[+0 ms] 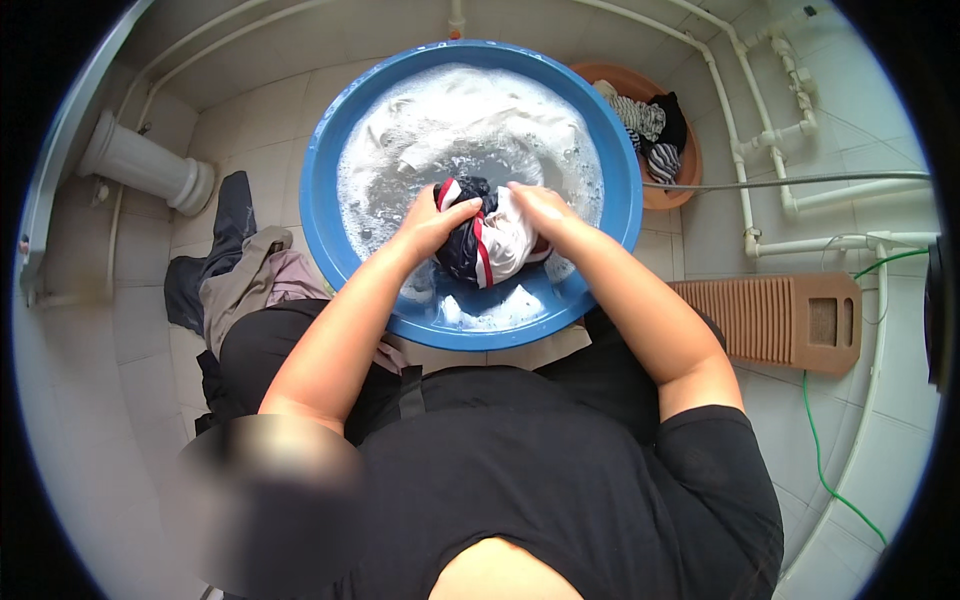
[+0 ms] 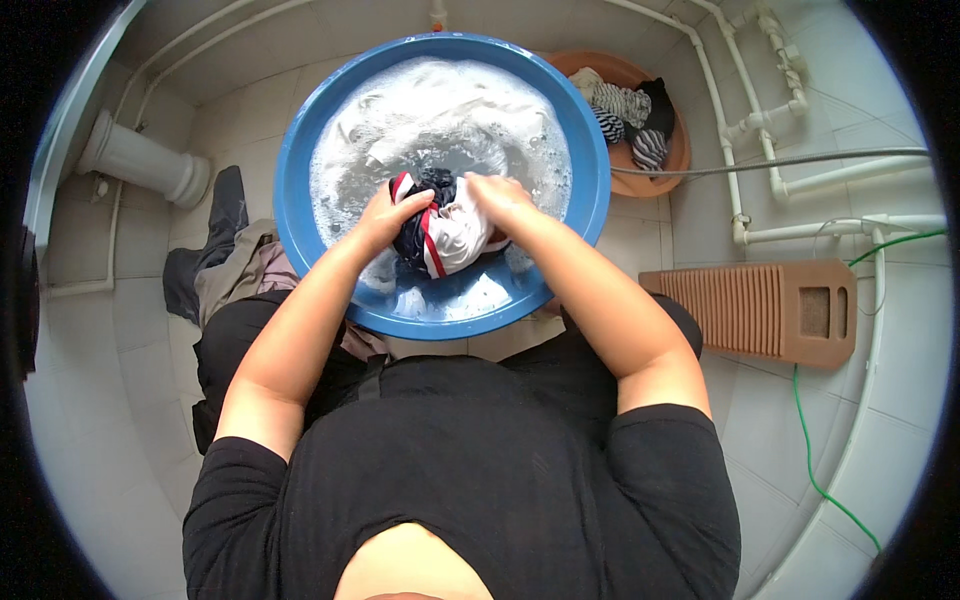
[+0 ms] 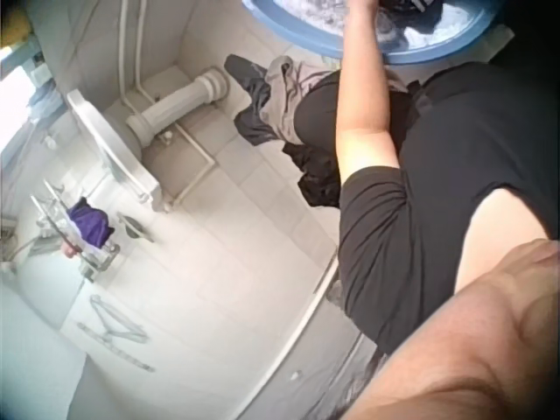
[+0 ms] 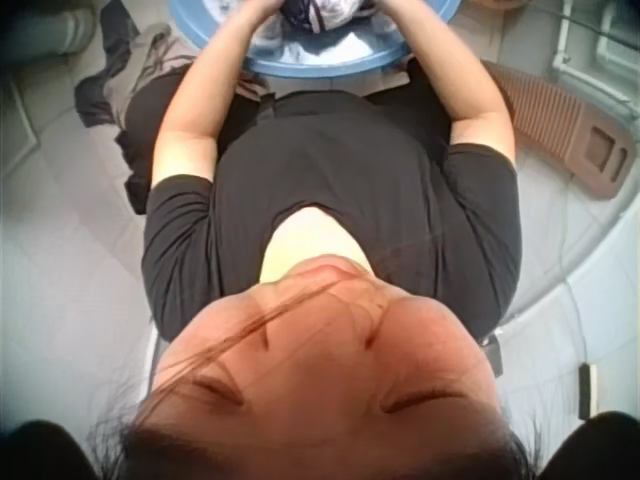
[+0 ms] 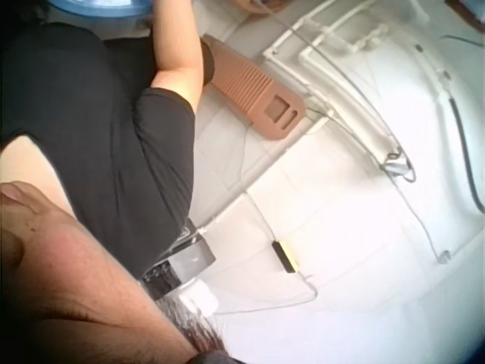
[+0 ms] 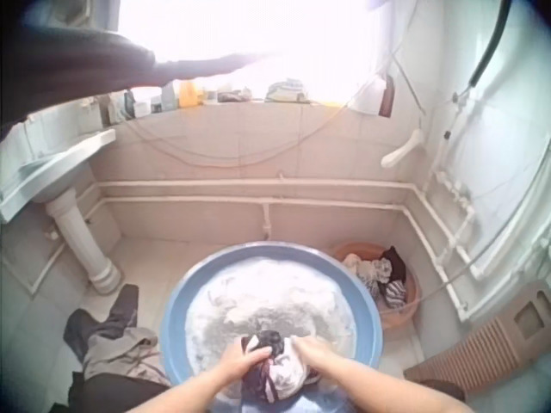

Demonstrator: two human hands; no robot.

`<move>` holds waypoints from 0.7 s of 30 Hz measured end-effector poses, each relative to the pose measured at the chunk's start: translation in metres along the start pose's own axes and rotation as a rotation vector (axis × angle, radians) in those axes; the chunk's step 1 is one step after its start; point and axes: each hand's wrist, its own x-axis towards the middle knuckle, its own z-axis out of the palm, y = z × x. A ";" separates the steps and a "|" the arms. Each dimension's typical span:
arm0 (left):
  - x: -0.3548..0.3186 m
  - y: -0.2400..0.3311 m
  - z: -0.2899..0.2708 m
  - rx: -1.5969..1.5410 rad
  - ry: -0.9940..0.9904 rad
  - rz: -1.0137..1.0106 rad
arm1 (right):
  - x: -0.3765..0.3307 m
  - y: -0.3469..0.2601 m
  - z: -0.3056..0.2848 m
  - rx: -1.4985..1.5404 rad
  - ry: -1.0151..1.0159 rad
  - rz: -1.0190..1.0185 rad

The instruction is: The person sits on the floor and hand-washes clothes in a blue basin filled with soapy water. They scrub a dark garment with red and white stripes against a washboard, then switch to scrubbing a white cloth, repeatedly submerging and wringing the items.

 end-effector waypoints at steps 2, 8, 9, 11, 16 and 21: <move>0.006 -0.014 -0.008 0.143 0.106 -0.028 | -0.001 -0.006 0.025 -0.460 0.241 -0.107; -0.043 0.040 0.008 -0.240 0.013 -0.206 | -0.065 -0.012 0.011 -0.050 0.109 -0.503; -0.049 0.028 0.022 0.038 0.162 0.002 | -0.081 -0.012 0.015 -0.091 0.123 -0.580; -0.055 0.008 0.051 0.246 0.338 0.260 | -0.087 -0.003 0.029 -0.218 0.202 -0.749; -0.013 -0.010 0.054 0.409 0.429 0.152 | -0.045 -0.001 0.045 -0.424 0.396 -0.792; 0.052 -0.030 0.021 0.395 0.334 -0.141 | 0.017 -0.031 0.030 -0.322 0.243 -0.230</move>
